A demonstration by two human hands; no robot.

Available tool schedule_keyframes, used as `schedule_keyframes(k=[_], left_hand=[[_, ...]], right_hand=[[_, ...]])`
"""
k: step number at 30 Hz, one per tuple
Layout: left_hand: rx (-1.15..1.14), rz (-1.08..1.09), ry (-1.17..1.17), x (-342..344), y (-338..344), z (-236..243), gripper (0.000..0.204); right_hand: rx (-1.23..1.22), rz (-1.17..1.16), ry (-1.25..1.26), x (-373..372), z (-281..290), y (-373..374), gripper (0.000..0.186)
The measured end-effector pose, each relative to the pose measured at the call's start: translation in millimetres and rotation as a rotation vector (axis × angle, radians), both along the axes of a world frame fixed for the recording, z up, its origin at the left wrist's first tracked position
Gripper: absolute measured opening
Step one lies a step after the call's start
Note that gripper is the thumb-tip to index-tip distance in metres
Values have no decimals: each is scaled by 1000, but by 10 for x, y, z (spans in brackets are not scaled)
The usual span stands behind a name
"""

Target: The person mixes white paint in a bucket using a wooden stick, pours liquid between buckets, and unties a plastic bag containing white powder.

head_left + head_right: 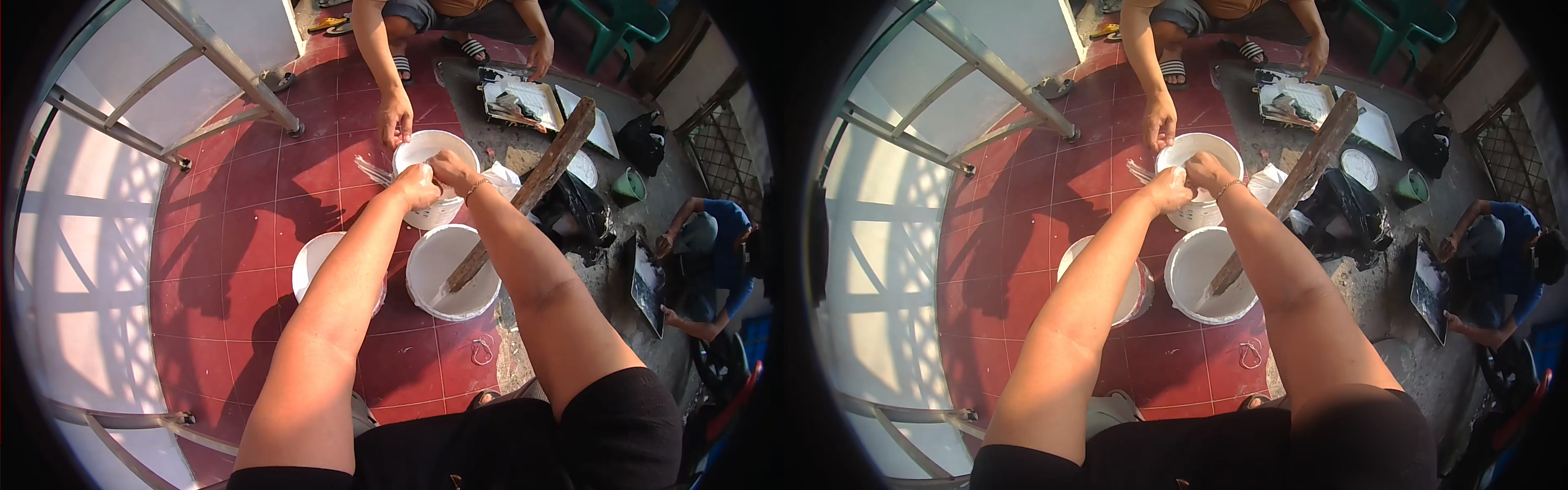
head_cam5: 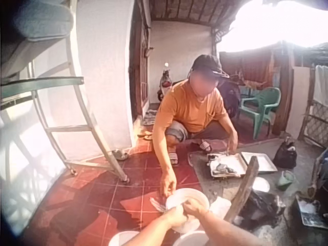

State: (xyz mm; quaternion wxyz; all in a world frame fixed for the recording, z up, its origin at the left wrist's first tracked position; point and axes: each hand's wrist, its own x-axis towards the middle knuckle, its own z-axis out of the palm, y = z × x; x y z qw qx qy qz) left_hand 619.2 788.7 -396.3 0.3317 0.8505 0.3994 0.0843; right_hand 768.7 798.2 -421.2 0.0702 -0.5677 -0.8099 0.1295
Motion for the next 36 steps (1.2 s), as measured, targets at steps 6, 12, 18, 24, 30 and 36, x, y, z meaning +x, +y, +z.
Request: schedule_keyframes(k=[6, 12, 18, 24, 30, 36], left_hand=[[-15, 186, 127, -186, -56, 204, 32], [29, 159, 277, -270, -166, 275, 30], [112, 75, 427, -199, -279, 226, 31], [192, 23, 586, 86, -259, 129, 45], [96, -153, 500, 114, -254, 301, 64], [92, -110, 419, 49, -134, -52, 69]], right_hand=[[-354, -41, -383, -170, -529, 221, 21], [-400, -365, -248, -197, -754, 250, 28], [-371, -166, -369, -271, -483, 149, 27], [-324, -426, 118, 108, -253, 147, 30], [166, -310, 254, -377, 103, -341, 43], [-193, -335, 421, -534, 236, -274, 67]])
